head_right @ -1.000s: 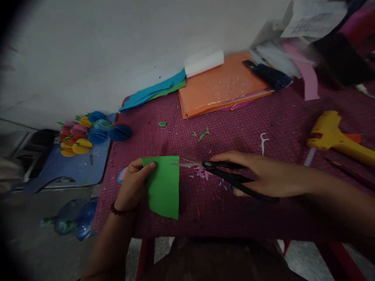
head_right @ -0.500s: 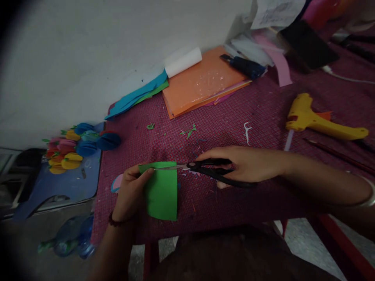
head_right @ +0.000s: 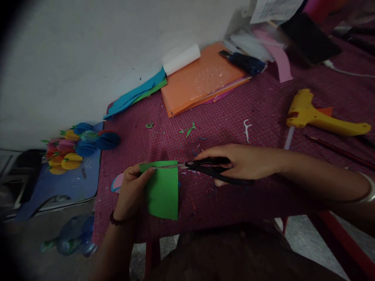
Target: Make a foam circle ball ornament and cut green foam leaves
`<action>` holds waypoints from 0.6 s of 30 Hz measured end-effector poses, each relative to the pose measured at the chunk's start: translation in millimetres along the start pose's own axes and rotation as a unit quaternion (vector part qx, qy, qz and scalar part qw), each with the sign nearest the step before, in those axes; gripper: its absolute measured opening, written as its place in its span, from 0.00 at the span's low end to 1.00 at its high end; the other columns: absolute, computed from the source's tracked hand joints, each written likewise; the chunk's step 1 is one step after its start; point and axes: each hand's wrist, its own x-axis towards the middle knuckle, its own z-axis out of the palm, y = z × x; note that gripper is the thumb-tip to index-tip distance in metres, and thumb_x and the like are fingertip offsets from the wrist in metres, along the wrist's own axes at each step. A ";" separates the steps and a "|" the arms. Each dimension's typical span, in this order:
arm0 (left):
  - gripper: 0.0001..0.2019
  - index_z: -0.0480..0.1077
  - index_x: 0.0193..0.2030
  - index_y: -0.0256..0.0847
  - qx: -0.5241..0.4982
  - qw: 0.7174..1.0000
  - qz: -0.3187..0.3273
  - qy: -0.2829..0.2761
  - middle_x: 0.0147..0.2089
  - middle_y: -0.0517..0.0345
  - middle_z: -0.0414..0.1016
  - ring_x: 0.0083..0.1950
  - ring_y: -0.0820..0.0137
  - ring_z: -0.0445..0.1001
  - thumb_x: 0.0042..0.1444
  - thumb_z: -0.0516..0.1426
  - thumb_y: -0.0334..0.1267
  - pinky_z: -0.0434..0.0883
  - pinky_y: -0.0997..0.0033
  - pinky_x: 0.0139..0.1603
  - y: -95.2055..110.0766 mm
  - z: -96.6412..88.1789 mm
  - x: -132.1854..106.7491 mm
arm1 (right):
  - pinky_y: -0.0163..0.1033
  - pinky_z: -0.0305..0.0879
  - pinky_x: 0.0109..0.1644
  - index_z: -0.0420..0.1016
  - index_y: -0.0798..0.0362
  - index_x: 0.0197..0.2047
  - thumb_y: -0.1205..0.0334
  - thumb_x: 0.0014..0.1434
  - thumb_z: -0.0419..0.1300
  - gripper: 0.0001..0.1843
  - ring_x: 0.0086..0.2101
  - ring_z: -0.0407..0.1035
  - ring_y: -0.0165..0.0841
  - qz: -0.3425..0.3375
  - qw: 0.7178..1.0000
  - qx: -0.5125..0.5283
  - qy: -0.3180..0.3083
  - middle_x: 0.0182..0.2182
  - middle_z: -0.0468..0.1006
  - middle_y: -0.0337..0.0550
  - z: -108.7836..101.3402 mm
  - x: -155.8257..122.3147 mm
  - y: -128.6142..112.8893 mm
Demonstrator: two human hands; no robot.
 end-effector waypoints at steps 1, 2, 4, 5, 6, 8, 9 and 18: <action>0.12 0.74 0.27 0.38 0.000 1.000 0.000 -0.004 0.25 0.62 0.72 0.25 0.75 0.66 0.46 0.66 0.46 0.63 0.78 0.24 0.2 -0.1 -0.2 | 0.42 0.69 0.50 0.66 0.43 0.62 0.58 0.51 0.64 0.34 0.50 0.71 0.41 0.002 1.000 0.000 0.000 0.52 0.75 0.41 0.1 0.2 0.2; 0.12 0.74 0.28 0.38 0.000 1.000 0.000 -0.007 0.25 0.62 0.71 0.25 0.76 0.66 0.47 0.66 0.46 0.63 0.78 0.24 0.3 -0.1 -0.4 | 0.41 0.69 0.49 0.66 0.43 0.62 0.57 0.51 0.64 0.34 0.49 0.71 0.41 0.004 1.000 0.000 0.000 0.52 0.75 0.41 0.3 0.3 0.4; 0.12 0.75 0.28 0.39 -0.002 1.000 -0.001 -0.012 0.25 0.62 0.71 0.25 0.76 0.66 0.47 0.65 0.45 0.63 0.78 0.24 0.2 -0.3 -0.8 | 0.41 0.69 0.49 0.66 0.44 0.62 0.57 0.52 0.64 0.34 0.49 0.71 0.41 0.010 1.000 -0.003 -0.001 0.52 0.75 0.42 0.8 0.6 0.6; 0.11 0.75 0.28 0.39 -0.004 1.000 -0.002 -0.012 0.25 0.62 0.71 0.25 0.76 0.65 0.47 0.65 0.45 0.63 0.78 0.24 0.0 -0.4 -0.8 | 0.40 0.68 0.48 0.66 0.45 0.62 0.56 0.52 0.64 0.34 0.49 0.71 0.41 0.012 1.000 -0.006 -0.002 0.52 0.75 0.42 1.0 0.7 0.4; 0.11 0.75 0.28 0.39 -0.005 1.000 -0.001 -0.012 0.24 0.63 0.70 0.24 0.76 0.65 0.47 0.66 0.45 0.62 0.78 0.24 -0.2 -0.4 -0.9 | 0.40 0.68 0.48 0.66 0.46 0.62 0.56 0.52 0.64 0.34 0.48 0.71 0.40 0.012 1.000 -0.011 -0.004 0.52 0.75 0.42 1.1 0.8 0.1; 0.11 0.75 0.28 0.38 -0.007 1.000 0.002 -0.012 0.24 0.63 0.70 0.24 0.77 0.65 0.47 0.66 0.45 0.62 0.78 0.24 -0.6 -0.4 -0.7 | 0.38 0.67 0.47 0.65 0.47 0.63 0.55 0.53 0.64 0.34 0.48 0.70 0.39 0.010 1.000 -0.020 -0.011 0.51 0.75 0.43 1.0 0.9 -1.2; 0.12 0.74 0.28 0.38 -0.008 1.000 0.004 -0.012 0.24 0.63 0.70 0.25 0.77 0.65 0.46 0.66 0.45 0.62 0.78 0.24 -0.6 -0.3 -0.6 | 0.38 0.67 0.47 0.65 0.48 0.63 0.54 0.54 0.63 0.33 0.47 0.70 0.38 0.007 1.000 -0.024 -0.014 0.51 0.75 0.43 0.8 1.0 -2.0; 0.12 0.75 0.28 0.39 -0.019 1.000 0.002 -0.007 0.24 0.62 0.71 0.25 0.76 0.66 0.46 0.66 0.46 0.64 0.78 0.25 -1.0 1.4 -2.0 | 0.40 0.65 0.50 0.62 0.46 0.65 0.54 0.57 0.61 0.32 0.50 0.69 0.40 0.006 0.999 -0.034 -0.025 0.53 0.73 0.43 0.1 1.1 3.0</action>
